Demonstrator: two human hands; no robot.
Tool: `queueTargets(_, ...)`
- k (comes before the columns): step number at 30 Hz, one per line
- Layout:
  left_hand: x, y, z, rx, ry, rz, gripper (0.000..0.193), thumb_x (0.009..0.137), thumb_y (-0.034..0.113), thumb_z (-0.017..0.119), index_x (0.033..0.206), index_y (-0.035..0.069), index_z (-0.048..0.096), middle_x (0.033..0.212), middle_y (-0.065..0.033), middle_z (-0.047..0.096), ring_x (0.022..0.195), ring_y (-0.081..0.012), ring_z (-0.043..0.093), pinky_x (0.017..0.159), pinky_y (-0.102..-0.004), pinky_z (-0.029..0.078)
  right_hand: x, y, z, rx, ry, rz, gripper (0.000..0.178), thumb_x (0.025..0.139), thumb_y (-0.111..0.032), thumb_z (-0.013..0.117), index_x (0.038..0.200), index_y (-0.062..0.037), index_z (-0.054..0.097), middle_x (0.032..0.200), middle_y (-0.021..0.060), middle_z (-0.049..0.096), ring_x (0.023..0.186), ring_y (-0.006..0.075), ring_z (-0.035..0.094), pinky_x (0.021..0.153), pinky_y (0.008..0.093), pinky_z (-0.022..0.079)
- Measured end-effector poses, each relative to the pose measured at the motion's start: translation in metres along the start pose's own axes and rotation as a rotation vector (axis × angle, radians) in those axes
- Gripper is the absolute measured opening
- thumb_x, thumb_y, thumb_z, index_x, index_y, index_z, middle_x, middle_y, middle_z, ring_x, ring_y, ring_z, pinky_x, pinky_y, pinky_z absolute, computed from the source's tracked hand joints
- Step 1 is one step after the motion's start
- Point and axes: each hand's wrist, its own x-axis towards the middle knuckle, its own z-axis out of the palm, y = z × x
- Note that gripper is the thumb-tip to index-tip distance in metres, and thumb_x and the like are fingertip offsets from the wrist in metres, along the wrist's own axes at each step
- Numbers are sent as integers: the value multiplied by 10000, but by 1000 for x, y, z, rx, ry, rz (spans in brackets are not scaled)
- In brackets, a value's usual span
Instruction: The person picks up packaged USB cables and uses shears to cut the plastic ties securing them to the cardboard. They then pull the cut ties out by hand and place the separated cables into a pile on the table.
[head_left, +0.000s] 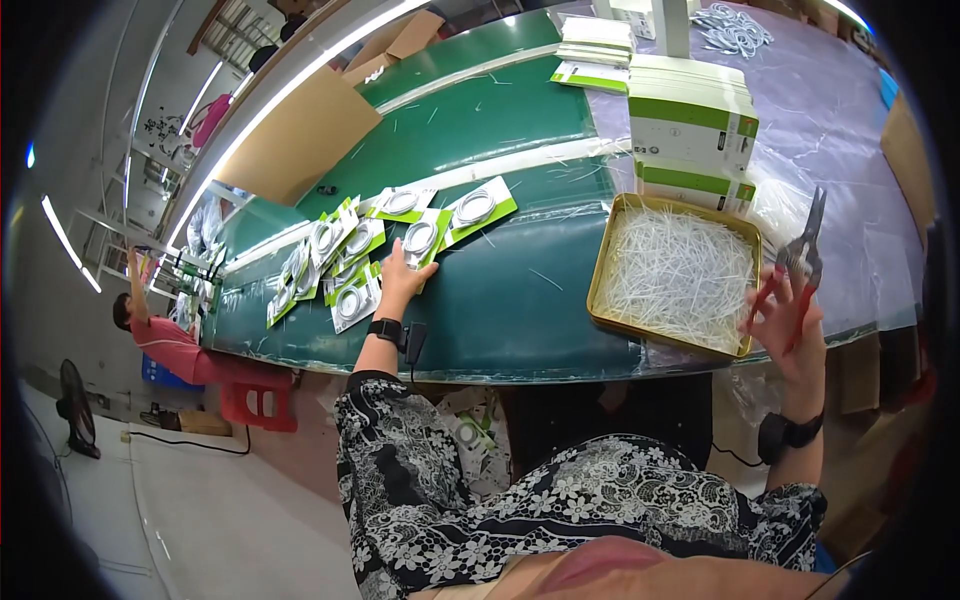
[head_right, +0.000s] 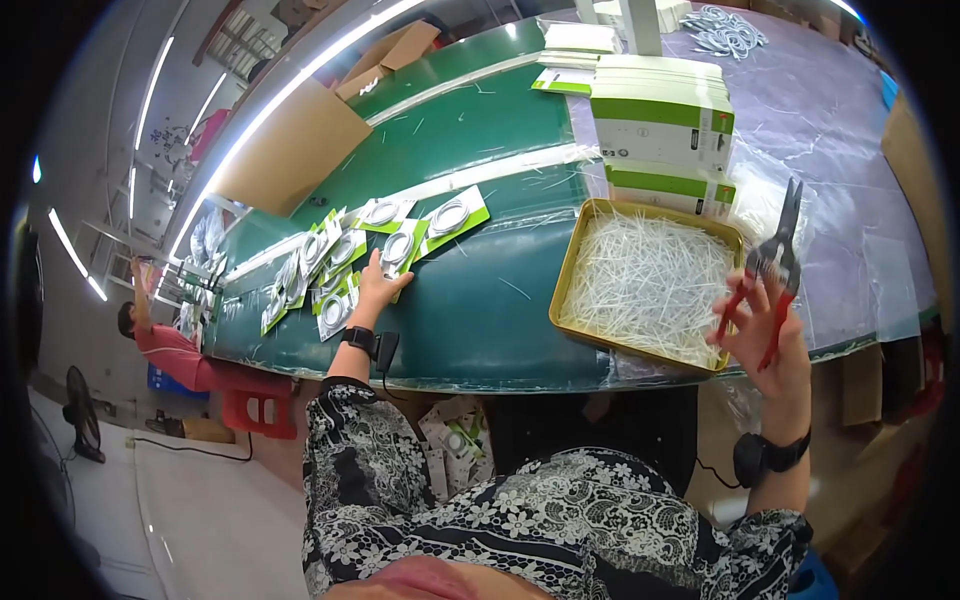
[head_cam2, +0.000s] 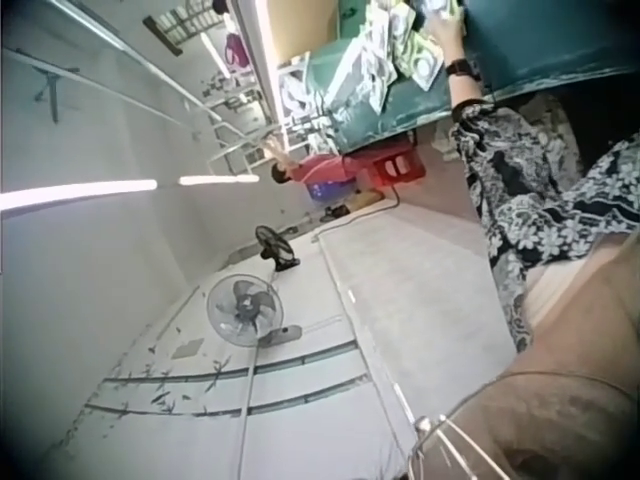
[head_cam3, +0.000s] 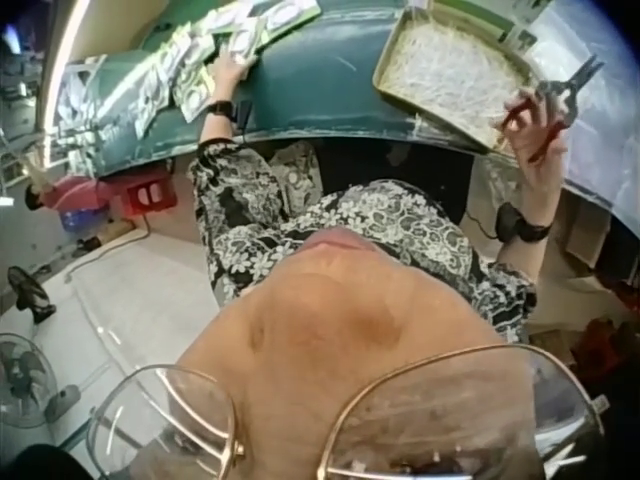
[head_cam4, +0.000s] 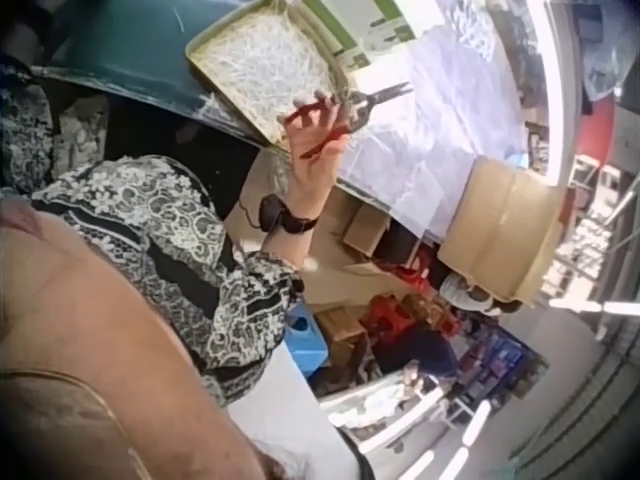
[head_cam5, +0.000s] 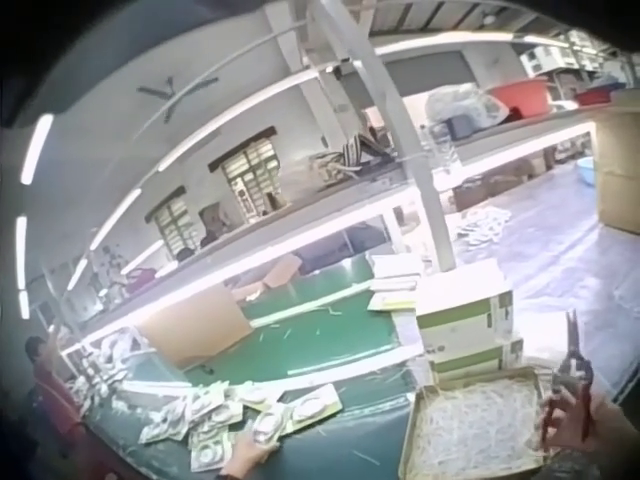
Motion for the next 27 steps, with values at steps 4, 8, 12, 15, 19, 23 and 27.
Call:
queueTargets(4,-49,12,-14,-590,69,-167,867,777,427,742,1411,-1,334,1172,-216,571,1074,-342,557,828,-462,486,1,12,21,243,44,39,736,909,-580,502,1437,-98,323,1207,126,524,1057,237,540,813,380,485)
queueTargets(8,-99,82,-28,-1342,123,-370,794,872,401,671,1460,59,261,1163,-160,548,1040,-328,538,812,-543,474,0,31,28,144,-67,279,707,917,-549,519,1425,-95,330,1224,127,532,1074,239,538,833,375,474)
queueTargets(12,-120,172,-25,-2257,-460,-136,871,844,502,661,1481,101,222,1395,-176,415,1272,-367,424,988,-624,394,4,47,45,-560,-75,235,637,904,-461,580,1384,-79,407,1171,110,550,1048,240,537,876,356,438)
queueTargets(15,-141,218,-24,-2191,-661,124,947,796,545,684,1480,87,217,1433,-198,360,1322,-397,357,1011,-650,363,14,50,65,-1179,-80,-108,612,840,-337,674,1350,-69,466,1107,107,551,1021,264,531,901,357,408)
queueTargets(19,-159,260,-24,-2140,-874,275,1054,728,593,718,1481,64,204,1441,-232,337,1343,-416,329,1011,-651,371,10,56,55,-1501,42,-285,669,745,-238,746,1341,-79,487,1099,115,538,1018,297,514,909,378,391)
queueTargets(23,-177,278,-12,-2159,-985,269,1098,702,611,731,1478,45,199,1427,-256,343,1334,-420,346,994,-637,400,2,47,49,-1628,122,-324,678,731,-233,756,1340,-91,493,1108,111,533,1012,297,508,899,389,389)
queueTargets(27,-183,287,-9,-2190,-1032,252,1087,709,606,730,1469,29,209,1417,-258,358,1314,-419,379,999,-616,410,6,47,47,-1669,140,-355,663,740,-247,752,1335,-97,500,1093,105,533,999,291,507,888,393,388)
